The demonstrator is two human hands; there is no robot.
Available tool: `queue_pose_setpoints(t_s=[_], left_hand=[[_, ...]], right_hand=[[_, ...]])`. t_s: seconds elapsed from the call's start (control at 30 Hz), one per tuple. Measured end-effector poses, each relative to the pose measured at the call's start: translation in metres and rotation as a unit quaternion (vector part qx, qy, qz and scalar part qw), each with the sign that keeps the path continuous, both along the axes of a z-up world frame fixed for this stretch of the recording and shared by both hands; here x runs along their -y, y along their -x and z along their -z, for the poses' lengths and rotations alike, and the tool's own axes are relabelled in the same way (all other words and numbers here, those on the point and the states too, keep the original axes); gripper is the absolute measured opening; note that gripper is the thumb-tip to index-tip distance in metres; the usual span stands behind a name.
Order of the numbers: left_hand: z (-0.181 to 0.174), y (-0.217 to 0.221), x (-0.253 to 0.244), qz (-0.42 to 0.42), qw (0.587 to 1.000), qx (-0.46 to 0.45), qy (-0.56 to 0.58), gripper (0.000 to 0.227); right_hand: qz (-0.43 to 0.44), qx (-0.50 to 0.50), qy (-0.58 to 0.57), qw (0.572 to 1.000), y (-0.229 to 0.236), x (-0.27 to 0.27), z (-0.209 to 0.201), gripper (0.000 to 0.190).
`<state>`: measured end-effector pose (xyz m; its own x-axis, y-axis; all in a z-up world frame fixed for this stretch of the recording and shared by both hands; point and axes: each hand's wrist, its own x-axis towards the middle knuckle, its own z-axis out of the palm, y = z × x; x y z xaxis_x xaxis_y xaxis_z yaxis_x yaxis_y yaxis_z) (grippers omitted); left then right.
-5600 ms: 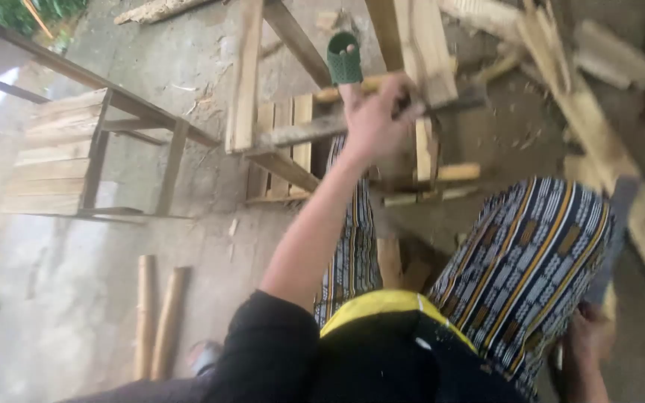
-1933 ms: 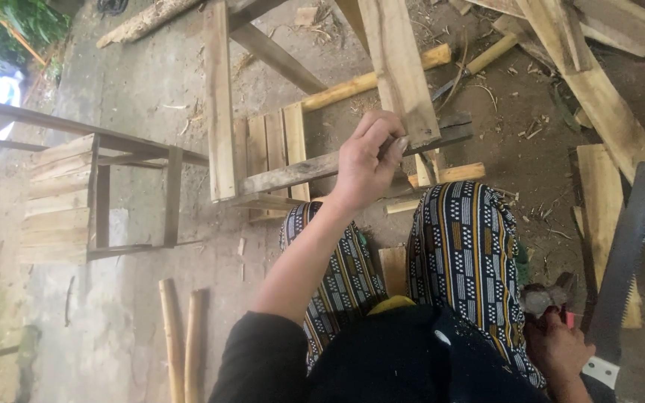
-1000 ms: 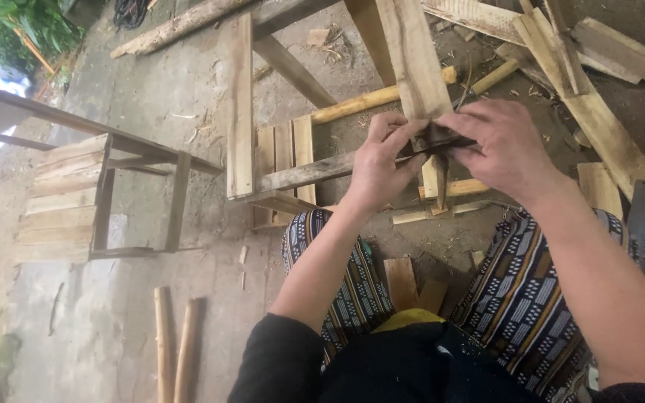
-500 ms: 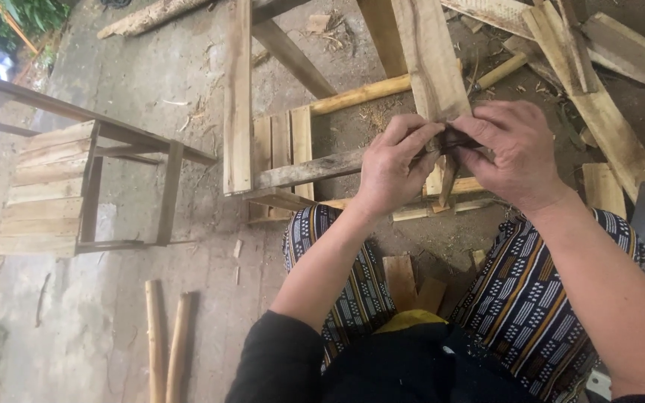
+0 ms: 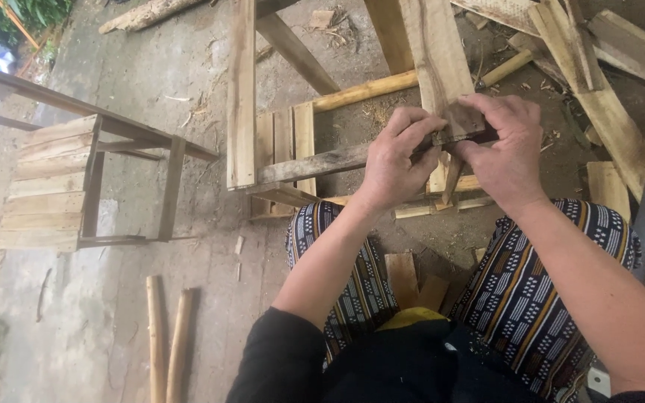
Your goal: The person sits on the ground among wooden stool frames and scrap wood, using pliers to pull nails from the frames and a hammer to tap and pry the wood apart. They reposition the frames repeatedly while extracting nails and separating pieces.
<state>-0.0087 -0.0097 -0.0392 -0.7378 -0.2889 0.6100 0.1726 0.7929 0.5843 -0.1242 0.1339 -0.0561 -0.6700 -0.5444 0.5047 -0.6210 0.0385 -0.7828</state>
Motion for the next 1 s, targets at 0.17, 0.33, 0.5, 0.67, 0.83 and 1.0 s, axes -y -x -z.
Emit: queue_pose_setpoints(t_s=[0.17, 0.33, 0.5, 0.67, 0.83, 1.0], left_hand=[[-0.004, -0.002, -0.001, 0.004, 1.0, 0.005, -0.012, 0.041], [-0.006, -0.004, -0.002, -0.005, 1.0, 0.029, 0.005, 0.047], [-0.007, -0.004, -0.004, -0.003, 1.0, 0.024, -0.016, 0.043], [-0.012, -0.005, -0.004, 0.001, 1.0, 0.021, -0.012, 0.045], [-0.007, -0.003, -0.003, 0.008, 0.999, 0.017, -0.03, 0.044], [-0.012, -0.006, -0.004, 0.019, 0.998, 0.019, -0.054, 0.043]], right_hand=[[0.012, 0.005, -0.006, 1.0, -0.004, 0.002, -0.004, 0.065], [0.009, 0.005, -0.016, 1.0, 0.002, 0.005, 0.006, 0.07], [0.003, 0.031, -0.005, 1.0, 0.002, 0.003, 0.001, 0.067], [0.014, 0.022, 0.012, 1.0, 0.0, 0.006, 0.005, 0.062], [0.022, 0.024, 0.031, 0.999, -0.005, 0.012, 0.011, 0.057], [0.038, 0.0, 0.017, 0.999, -0.015, 0.01, -0.001, 0.054]])
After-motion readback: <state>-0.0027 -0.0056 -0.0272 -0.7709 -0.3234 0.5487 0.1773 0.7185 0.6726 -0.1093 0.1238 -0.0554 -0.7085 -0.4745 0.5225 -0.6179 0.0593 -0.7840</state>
